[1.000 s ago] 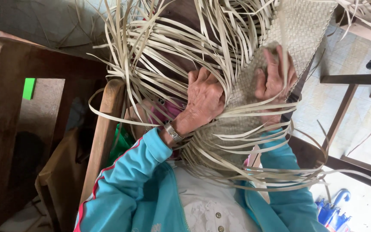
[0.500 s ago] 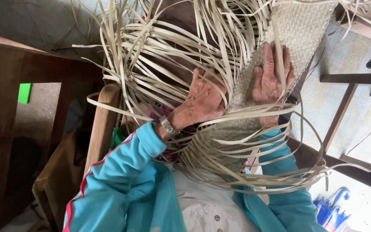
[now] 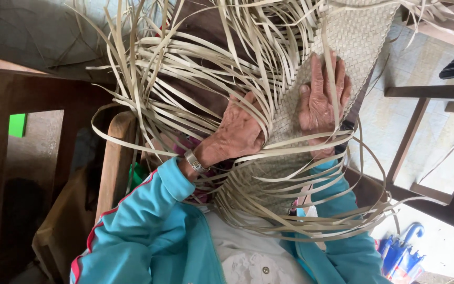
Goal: Weaving dried plant strips into a mat using hands
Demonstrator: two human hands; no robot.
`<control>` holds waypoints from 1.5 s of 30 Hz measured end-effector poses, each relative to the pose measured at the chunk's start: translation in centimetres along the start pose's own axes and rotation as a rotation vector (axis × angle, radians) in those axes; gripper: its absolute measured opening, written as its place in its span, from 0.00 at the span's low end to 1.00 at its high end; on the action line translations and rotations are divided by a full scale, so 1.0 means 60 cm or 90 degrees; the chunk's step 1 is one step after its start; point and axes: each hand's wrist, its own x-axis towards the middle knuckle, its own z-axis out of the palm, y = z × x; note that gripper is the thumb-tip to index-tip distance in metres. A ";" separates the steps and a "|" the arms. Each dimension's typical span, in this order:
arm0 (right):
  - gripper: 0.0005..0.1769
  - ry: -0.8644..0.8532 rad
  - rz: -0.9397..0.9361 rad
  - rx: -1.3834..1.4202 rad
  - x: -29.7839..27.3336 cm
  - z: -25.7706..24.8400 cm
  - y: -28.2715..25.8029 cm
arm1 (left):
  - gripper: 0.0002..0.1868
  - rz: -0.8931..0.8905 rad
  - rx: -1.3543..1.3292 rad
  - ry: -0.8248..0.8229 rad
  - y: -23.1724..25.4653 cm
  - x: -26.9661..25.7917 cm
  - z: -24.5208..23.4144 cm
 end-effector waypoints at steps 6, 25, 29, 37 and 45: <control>0.29 0.023 -0.029 -0.017 0.001 0.005 0.008 | 0.14 0.008 0.020 -0.036 0.008 -0.003 -0.022; 0.23 0.043 -0.039 0.205 -0.010 0.060 0.085 | 0.09 -0.086 0.086 0.177 0.073 -0.084 -0.077; 0.23 0.049 -0.041 0.214 -0.010 0.060 0.083 | 0.08 -0.111 0.086 0.167 0.081 -0.099 -0.081; 0.23 0.075 -0.062 0.194 -0.012 0.064 0.085 | 0.11 -0.202 0.123 0.094 0.102 -0.154 -0.049; 0.21 0.108 -0.131 0.288 -0.039 0.050 0.070 | 0.11 -0.406 -0.020 -0.001 0.104 -0.179 -0.026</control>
